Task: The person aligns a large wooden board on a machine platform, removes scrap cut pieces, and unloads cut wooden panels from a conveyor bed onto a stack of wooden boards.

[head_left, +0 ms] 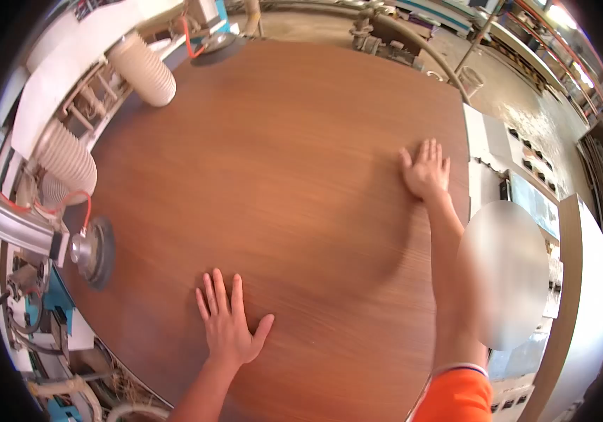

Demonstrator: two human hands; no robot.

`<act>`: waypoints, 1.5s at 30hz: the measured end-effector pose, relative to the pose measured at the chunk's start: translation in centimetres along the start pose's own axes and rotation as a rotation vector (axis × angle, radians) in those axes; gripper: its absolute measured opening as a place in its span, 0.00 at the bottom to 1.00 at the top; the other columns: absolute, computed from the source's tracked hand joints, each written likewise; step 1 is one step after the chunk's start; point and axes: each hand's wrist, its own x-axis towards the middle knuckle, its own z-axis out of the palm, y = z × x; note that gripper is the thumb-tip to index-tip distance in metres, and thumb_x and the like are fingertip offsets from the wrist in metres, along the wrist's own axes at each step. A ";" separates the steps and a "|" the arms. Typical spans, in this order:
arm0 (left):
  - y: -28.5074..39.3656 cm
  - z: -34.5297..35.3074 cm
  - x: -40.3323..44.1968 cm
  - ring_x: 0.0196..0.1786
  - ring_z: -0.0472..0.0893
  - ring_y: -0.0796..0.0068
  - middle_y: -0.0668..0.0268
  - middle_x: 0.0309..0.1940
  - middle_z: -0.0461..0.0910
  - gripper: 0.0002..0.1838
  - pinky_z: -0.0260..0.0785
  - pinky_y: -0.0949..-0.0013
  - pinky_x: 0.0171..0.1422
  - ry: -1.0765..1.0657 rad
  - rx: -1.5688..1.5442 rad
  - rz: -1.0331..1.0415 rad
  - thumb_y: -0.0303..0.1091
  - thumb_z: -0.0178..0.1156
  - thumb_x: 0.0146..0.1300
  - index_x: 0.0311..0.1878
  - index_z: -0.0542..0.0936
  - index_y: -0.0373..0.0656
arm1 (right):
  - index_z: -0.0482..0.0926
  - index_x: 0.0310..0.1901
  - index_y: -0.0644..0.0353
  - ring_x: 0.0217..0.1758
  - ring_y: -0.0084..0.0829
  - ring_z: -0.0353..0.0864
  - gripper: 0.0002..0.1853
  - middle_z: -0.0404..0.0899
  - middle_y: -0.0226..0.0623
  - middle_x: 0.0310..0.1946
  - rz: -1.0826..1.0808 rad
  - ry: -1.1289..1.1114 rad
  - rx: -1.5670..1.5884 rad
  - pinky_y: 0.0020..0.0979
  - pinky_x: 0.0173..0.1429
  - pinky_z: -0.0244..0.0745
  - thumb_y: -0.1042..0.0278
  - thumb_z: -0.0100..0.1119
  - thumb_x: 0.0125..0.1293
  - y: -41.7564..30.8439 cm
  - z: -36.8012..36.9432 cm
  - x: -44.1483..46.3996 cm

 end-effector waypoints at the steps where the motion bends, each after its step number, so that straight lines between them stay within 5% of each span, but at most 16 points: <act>1: -0.5 -0.8 -0.7 0.82 0.42 0.33 0.34 0.79 0.44 0.50 0.33 0.32 0.82 0.010 -0.015 0.010 0.62 0.57 0.66 0.79 0.55 0.34 | 0.54 0.78 0.68 0.86 0.41 0.41 0.45 0.50 0.50 0.81 -0.082 -0.105 0.046 0.46 0.86 0.33 0.32 0.36 0.76 -1.2 -2.4 -2.4; 4: -3.6 -1.1 -2.1 0.82 0.43 0.34 0.34 0.79 0.46 0.49 0.33 0.34 0.82 0.068 -0.026 0.030 0.61 0.58 0.67 0.79 0.55 0.34 | 0.53 0.78 0.67 0.86 0.43 0.41 0.48 0.51 0.52 0.81 -0.198 0.351 0.191 0.46 0.86 0.32 0.29 0.37 0.74 -5.4 -13.0 -15.1; 6: -4.0 0.4 -3.1 0.83 0.43 0.35 0.35 0.79 0.47 0.49 0.31 0.35 0.83 0.108 -0.025 0.012 0.62 0.56 0.67 0.78 0.56 0.34 | 0.53 0.78 0.68 0.86 0.47 0.42 0.47 0.50 0.54 0.81 -0.200 0.284 -0.057 0.47 0.86 0.32 0.31 0.41 0.73 -3.6 -8.2 -26.4; 8: -3.5 0.8 -4.7 0.83 0.42 0.39 0.37 0.80 0.46 0.49 0.31 0.36 0.84 0.132 -0.024 -0.012 0.64 0.54 0.67 0.79 0.55 0.36 | 0.53 0.78 0.69 0.85 0.48 0.43 0.45 0.48 0.55 0.81 -0.125 0.068 0.056 0.49 0.86 0.33 0.39 0.47 0.73 -3.1 -4.8 -34.4; 14: -6.4 -2.6 -17.6 0.85 0.43 0.50 0.51 0.83 0.47 0.42 0.32 0.44 0.86 0.110 -0.051 -0.101 0.63 0.45 0.73 0.81 0.56 0.44 | 0.67 0.73 0.60 0.82 0.47 0.54 0.32 0.59 0.49 0.78 -0.396 0.029 0.205 0.47 0.85 0.45 0.49 0.51 0.74 -6.3 -13.3 -68.4; 21: -14.3 -2.3 -55.8 0.77 0.62 0.48 0.53 0.74 0.66 0.32 0.49 0.45 0.82 0.343 -0.271 0.289 0.48 0.60 0.67 0.69 0.71 0.40 | 0.72 0.67 0.60 0.77 0.52 0.63 0.29 0.68 0.51 0.71 -0.469 0.280 0.151 0.56 0.81 0.52 0.63 0.60 0.64 -10.8 -12.2 -96.5; 24: -23.3 0.1 -78.0 0.73 0.68 0.50 0.52 0.69 0.72 0.31 0.53 0.46 0.80 0.219 -0.598 0.259 0.44 0.61 0.69 0.71 0.71 0.43 | 0.69 0.69 0.61 0.81 0.52 0.55 0.31 0.62 0.49 0.75 -0.437 0.219 0.147 0.56 0.82 0.44 0.58 0.60 0.67 -15.1 -10.4 -104.7; 28: -39.8 14.5 -117.4 0.67 0.75 0.49 0.48 0.66 0.75 0.25 0.63 0.52 0.74 -0.103 -0.901 -0.450 0.40 0.56 0.73 0.69 0.73 0.41 | 0.58 0.76 0.63 0.85 0.53 0.43 0.45 0.50 0.53 0.80 -0.554 0.136 0.059 0.59 0.84 0.35 0.50 0.64 0.63 -21.5 -9.8 -115.1; 30: -44.9 13.1 -139.1 0.65 0.77 0.54 0.49 0.61 0.78 0.22 0.68 0.57 0.71 -0.605 -0.598 -1.350 0.38 0.56 0.72 0.67 0.76 0.44 | 0.58 0.76 0.63 0.84 0.56 0.42 0.48 0.47 0.57 0.80 -0.632 0.038 0.047 0.60 0.84 0.33 0.46 0.67 0.60 -23.5 -8.8 -118.4; 33: -48.7 7.7 -161.6 0.62 0.78 0.54 0.52 0.60 0.79 0.22 0.70 0.56 0.66 -0.479 -0.778 -1.957 0.41 0.55 0.73 0.67 0.75 0.46 | 0.62 0.73 0.60 0.84 0.55 0.42 0.51 0.48 0.56 0.79 -0.517 0.102 0.073 0.61 0.83 0.32 0.45 0.75 0.53 -27.3 -7.1 -121.0; 39: -50.7 0.7 -173.4 0.56 0.82 0.56 0.56 0.56 0.80 0.22 0.73 0.54 0.58 -0.235 -1.110 -2.417 0.47 0.52 0.75 0.67 0.74 0.50 | 0.60 0.77 0.55 0.84 0.53 0.45 0.55 0.51 0.48 0.81 -0.302 0.209 -0.149 0.60 0.83 0.39 0.34 0.74 0.53 -35.5 -4.8 -126.2; 40: -51.2 1.5 -174.3 0.55 0.82 0.56 0.57 0.56 0.81 0.22 0.74 0.54 0.56 -0.183 -1.172 -2.462 0.48 0.52 0.75 0.68 0.73 0.51 | 0.61 0.77 0.55 0.84 0.53 0.48 0.53 0.51 0.45 0.82 -0.425 0.416 -0.175 0.59 0.82 0.45 0.34 0.71 0.57 -35.0 -2.5 -127.1; 42: -53.2 4.9 -175.3 0.52 0.83 0.57 0.58 0.55 0.81 0.22 0.75 0.53 0.53 -0.090 -1.318 -2.518 0.50 0.51 0.76 0.68 0.73 0.52 | 0.62 0.75 0.56 0.82 0.53 0.52 0.51 0.54 0.46 0.80 -0.253 0.235 -0.346 0.57 0.81 0.50 0.34 0.71 0.58 -38.0 -4.3 -130.3; 43: -55.0 7.2 -175.2 0.51 0.84 0.57 0.59 0.54 0.81 0.22 0.76 0.53 0.52 -0.056 -1.403 -2.516 0.51 0.51 0.77 0.68 0.73 0.53 | 0.64 0.74 0.55 0.83 0.52 0.51 0.49 0.54 0.46 0.80 -0.291 0.341 -0.311 0.57 0.81 0.50 0.35 0.72 0.57 -38.9 -4.3 -131.7; 44: -57.4 10.2 -174.4 0.50 0.84 0.57 0.60 0.54 0.81 0.23 0.76 0.52 0.50 -0.019 -1.499 -2.468 0.52 0.50 0.77 0.68 0.72 0.54 | 0.70 0.70 0.58 0.78 0.49 0.63 0.42 0.65 0.48 0.75 -0.411 0.439 -0.299 0.51 0.79 0.58 0.41 0.71 0.61 -40.8 -4.6 -132.7; 45: -62.5 9.8 -169.2 0.47 0.84 0.71 0.69 0.43 0.85 0.20 0.76 0.59 0.53 -0.392 -1.512 -2.261 0.49 0.55 0.74 0.66 0.78 0.59 | 0.70 0.70 0.58 0.78 0.49 0.63 0.42 0.65 0.48 0.75 -0.446 0.465 -0.275 0.51 0.79 0.58 0.41 0.71 0.61 -45.1 -4.2 -133.8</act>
